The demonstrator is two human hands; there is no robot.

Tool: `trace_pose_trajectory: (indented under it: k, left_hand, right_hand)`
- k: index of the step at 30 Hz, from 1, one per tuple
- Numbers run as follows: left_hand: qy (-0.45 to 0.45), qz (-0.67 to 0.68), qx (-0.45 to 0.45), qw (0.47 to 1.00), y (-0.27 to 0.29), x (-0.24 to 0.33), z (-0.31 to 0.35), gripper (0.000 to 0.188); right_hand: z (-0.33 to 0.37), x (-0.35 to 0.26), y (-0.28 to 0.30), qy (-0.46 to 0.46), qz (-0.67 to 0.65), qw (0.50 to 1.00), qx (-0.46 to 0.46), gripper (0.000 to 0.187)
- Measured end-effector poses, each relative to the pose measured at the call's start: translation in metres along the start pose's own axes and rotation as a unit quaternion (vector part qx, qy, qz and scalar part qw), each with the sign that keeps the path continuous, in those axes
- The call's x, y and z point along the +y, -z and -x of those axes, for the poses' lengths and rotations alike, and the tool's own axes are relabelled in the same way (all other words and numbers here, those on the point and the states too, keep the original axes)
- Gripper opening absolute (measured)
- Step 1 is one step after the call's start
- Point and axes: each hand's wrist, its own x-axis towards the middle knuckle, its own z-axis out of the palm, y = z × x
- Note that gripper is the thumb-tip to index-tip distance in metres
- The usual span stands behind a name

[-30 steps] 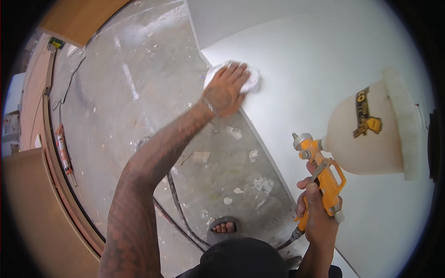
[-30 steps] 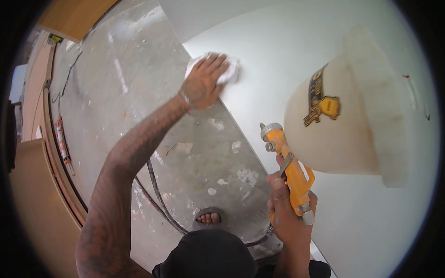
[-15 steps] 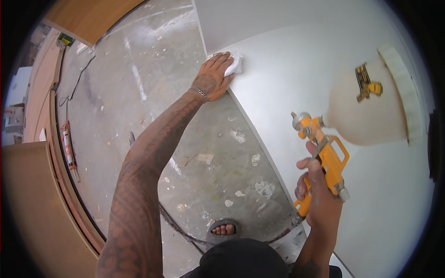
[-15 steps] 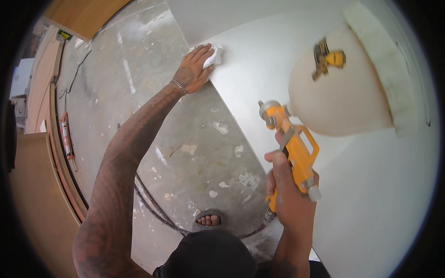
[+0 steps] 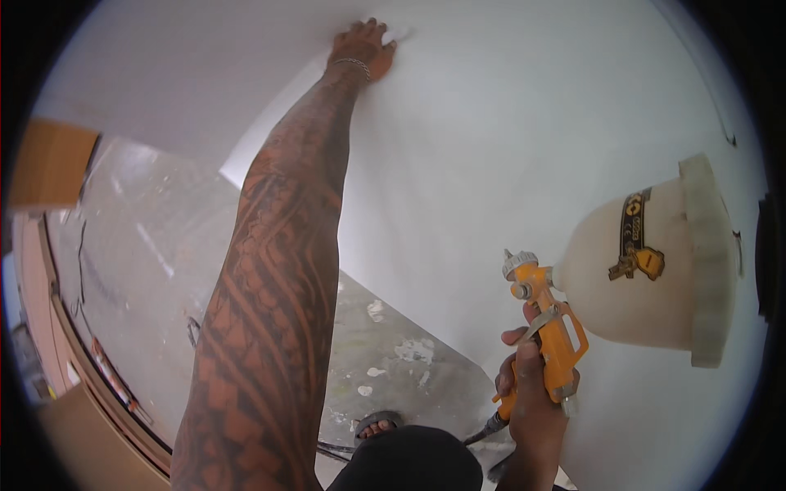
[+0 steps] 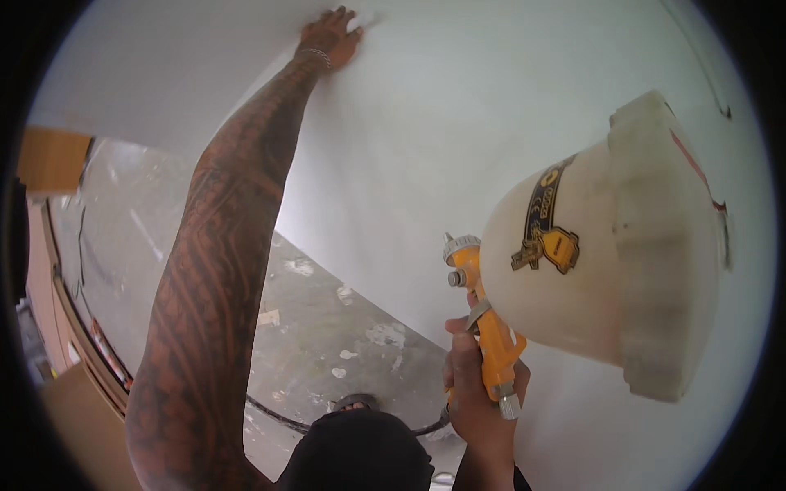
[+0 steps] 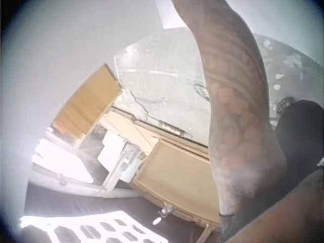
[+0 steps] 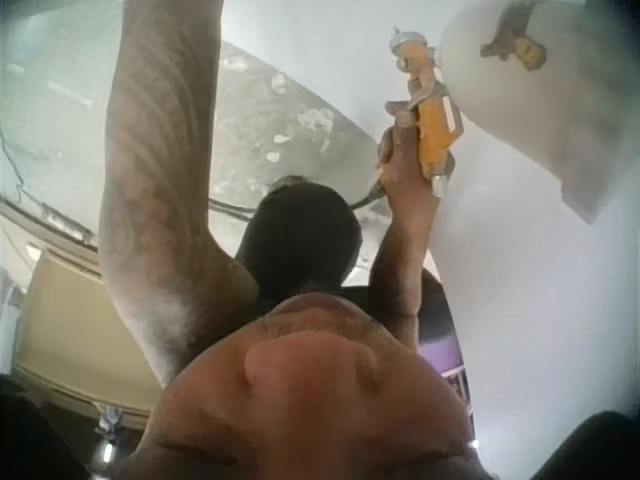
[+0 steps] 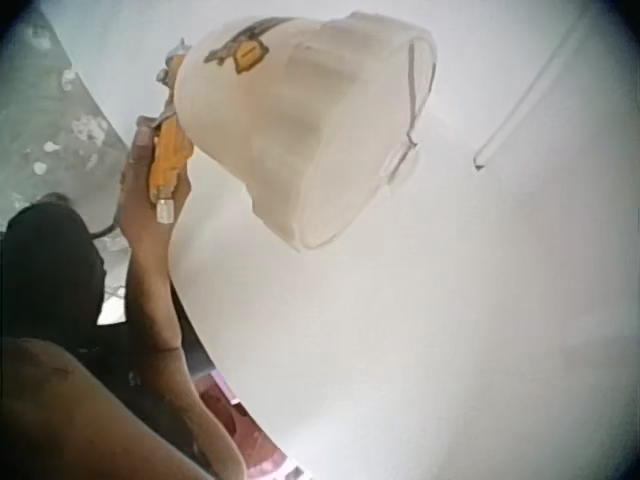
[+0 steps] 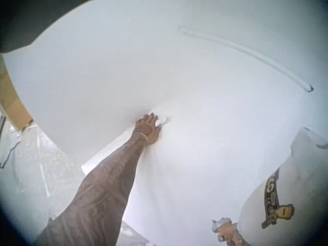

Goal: The person wipes the internal surfaces and corners of a white cabinet with a white cloth while holding a spray gun in the other hand.

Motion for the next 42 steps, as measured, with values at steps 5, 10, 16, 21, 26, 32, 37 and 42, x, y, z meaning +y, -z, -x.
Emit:
trace_pose_trajectory:
  k: [5, 10, 16, 21, 26, 32, 37, 42]
  left_hand:
    - [-0.286, 0.088, -0.026, 0.954, -0.019, 0.098, 0.068, 0.05]
    - [-0.417, 0.123, -0.051, 0.899, -0.004, 0.184, 0.259, 0.052]
    - [-0.315, 0.171, -0.089, 0.929, 0.031, 0.08, 0.262, 0.047]
    - [0.02, -0.03, 0.126, 0.991, 0.027, -0.053, 0.233, 0.054]
    - [-0.043, 0.076, 0.151, 0.985, -0.008, 0.105, 0.288, 0.052]
    - [-0.235, 0.18, -0.083, 0.952, 0.033, 0.183, 0.416, 0.06]
    - [0.002, 0.058, -0.003, 0.998, 0.059, 0.062, 0.364, 0.059]
    - [0.08, -0.103, 0.024, 0.991, 0.036, 0.048, 0.356, 0.06]
  right_hand:
    - [-0.017, 0.008, 0.003, -0.002, -0.021, 0.998, 0.064, 0.04]
    - [-0.007, 0.015, -0.005, 0.002, -0.036, 0.999, 0.016, 0.04]
    - [0.008, 0.041, 0.006, -0.015, -0.016, 0.999, -0.033, 0.046]
    - [0.034, 0.045, 0.015, -0.009, 0.043, 0.994, -0.097, 0.046]
    - [0.058, 0.057, 0.029, 0.021, 0.03, 0.996, -0.083, 0.044]
    - [0.08, 0.054, 0.048, 0.004, -0.003, 0.993, -0.118, 0.032]
    - [0.104, 0.056, 0.052, 0.037, 0.005, 0.989, -0.145, 0.023]
    - [0.119, 0.064, 0.042, 0.093, 0.044, 0.977, -0.186, 0.022]
